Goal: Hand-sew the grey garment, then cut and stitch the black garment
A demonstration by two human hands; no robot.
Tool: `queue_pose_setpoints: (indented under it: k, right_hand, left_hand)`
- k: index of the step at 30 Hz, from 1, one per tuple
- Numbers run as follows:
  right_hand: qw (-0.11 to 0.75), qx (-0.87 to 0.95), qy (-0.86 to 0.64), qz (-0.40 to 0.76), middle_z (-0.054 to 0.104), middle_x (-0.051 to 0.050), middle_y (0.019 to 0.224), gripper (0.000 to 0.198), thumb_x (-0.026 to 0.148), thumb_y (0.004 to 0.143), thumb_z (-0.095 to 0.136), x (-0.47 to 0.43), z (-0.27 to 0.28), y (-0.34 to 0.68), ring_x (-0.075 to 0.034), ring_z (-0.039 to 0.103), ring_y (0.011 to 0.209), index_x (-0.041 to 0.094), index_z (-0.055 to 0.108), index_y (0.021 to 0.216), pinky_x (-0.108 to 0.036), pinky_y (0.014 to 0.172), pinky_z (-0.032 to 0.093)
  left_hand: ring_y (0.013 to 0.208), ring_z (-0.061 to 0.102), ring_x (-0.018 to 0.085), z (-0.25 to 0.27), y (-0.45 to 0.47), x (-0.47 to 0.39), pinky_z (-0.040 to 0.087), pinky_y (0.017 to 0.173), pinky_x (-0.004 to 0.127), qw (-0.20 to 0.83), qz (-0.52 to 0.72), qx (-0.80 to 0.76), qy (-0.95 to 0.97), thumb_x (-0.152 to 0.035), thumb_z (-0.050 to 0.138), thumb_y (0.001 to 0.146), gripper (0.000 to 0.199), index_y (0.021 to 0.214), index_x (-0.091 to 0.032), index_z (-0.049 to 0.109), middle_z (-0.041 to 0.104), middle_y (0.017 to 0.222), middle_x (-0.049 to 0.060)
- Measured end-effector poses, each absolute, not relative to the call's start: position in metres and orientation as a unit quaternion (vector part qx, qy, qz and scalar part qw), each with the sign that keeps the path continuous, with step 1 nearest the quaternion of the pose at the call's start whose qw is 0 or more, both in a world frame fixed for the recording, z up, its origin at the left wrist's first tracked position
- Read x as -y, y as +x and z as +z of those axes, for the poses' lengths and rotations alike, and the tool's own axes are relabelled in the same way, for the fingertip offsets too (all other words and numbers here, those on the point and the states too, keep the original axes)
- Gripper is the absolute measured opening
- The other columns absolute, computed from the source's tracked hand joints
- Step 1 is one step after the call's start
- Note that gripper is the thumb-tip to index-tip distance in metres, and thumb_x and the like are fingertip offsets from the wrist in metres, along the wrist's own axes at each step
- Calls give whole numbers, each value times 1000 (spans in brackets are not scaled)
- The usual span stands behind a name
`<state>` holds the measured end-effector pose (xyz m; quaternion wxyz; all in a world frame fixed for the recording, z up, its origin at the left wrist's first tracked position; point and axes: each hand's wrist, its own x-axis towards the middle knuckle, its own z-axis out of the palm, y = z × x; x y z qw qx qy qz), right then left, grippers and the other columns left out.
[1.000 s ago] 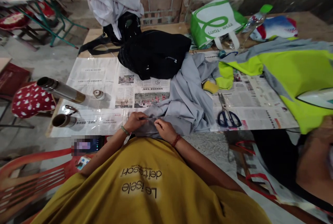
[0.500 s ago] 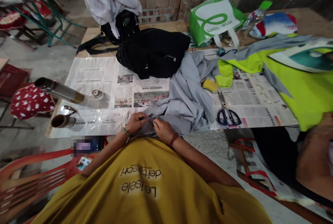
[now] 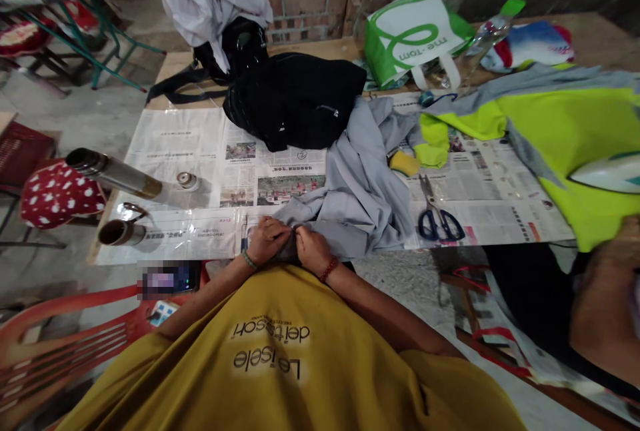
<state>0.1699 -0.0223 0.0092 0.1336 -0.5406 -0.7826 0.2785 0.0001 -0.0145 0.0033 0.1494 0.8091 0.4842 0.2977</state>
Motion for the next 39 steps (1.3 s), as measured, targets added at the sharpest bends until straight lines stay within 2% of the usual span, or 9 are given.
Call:
queue_pose_setpoints:
  k: [7,11,13,18,23,26,30,33,39]
  right_hand:
    - [186,756,-547,308,65,-5,75,20,18,90,38,21,6,169,-15,58,68,17,58,90,-24,63,36]
    - [167,781,-502,332,64,-3,71,23,23,92,40,13,26,178,-14,57,65,18,61,81,-23,62,36]
    - [151,801,-496,299,65,-4,75,25,26,91,43,4,43,186,-15,58,69,18,63,80,-24,65,38]
    - [173,801,-536,202,67,-8,94,23,24,89,47,-28,70,195,-17,60,88,18,68,94,-26,79,41]
    - [58,793,-511,326,70,-5,84,21,24,84,53,-48,61,174,-16,62,81,17,73,79,-24,73,43]
    - [41,764,-493,414,72,-2,82,17,24,80,57,-49,54,168,-14,63,77,19,74,77,-22,69,43]
    - [62,709,-498,494,71,1,78,14,21,74,60,-47,49,172,-12,62,72,18,73,78,-20,65,43]
    - [93,688,-509,509,67,2,70,10,19,73,59,-45,47,173,-10,57,66,17,69,73,-19,62,41]
    - [230,520,-569,595,64,2,67,7,17,76,52,-42,38,164,-6,49,50,17,55,70,-17,51,39]
  left_hand:
    - [67,60,14,-6,6,17,43,71,30,183,333,-472,795,-21,57,87,17,78,-20,71,66,66,2]
    - [68,60,14,-13,1,17,45,68,29,173,373,-487,771,-22,57,87,16,81,-19,71,67,68,3]
    - [68,60,14,-14,-1,17,45,68,28,171,386,-486,765,-23,56,88,16,83,-19,71,67,70,3]
    - [72,60,14,-15,-3,18,46,72,29,153,392,-473,774,-26,56,89,17,85,-19,71,67,73,3]
    - [72,59,14,-16,-3,20,45,73,30,111,395,-476,778,-28,55,90,18,87,-20,71,66,72,4]
    - [69,59,14,-15,-3,20,44,73,31,106,383,-477,784,-27,55,90,18,87,-20,71,65,70,3]
    - [71,60,14,-16,-2,19,44,73,31,108,380,-485,781,-26,55,90,17,88,-21,71,66,72,3]
    - [71,60,14,-17,-1,18,45,73,30,123,392,-485,772,-25,56,89,15,87,-20,70,67,74,3]
    - [72,62,13,-17,-1,17,49,67,25,215,400,-477,752,-26,57,89,14,88,-19,70,68,75,2]
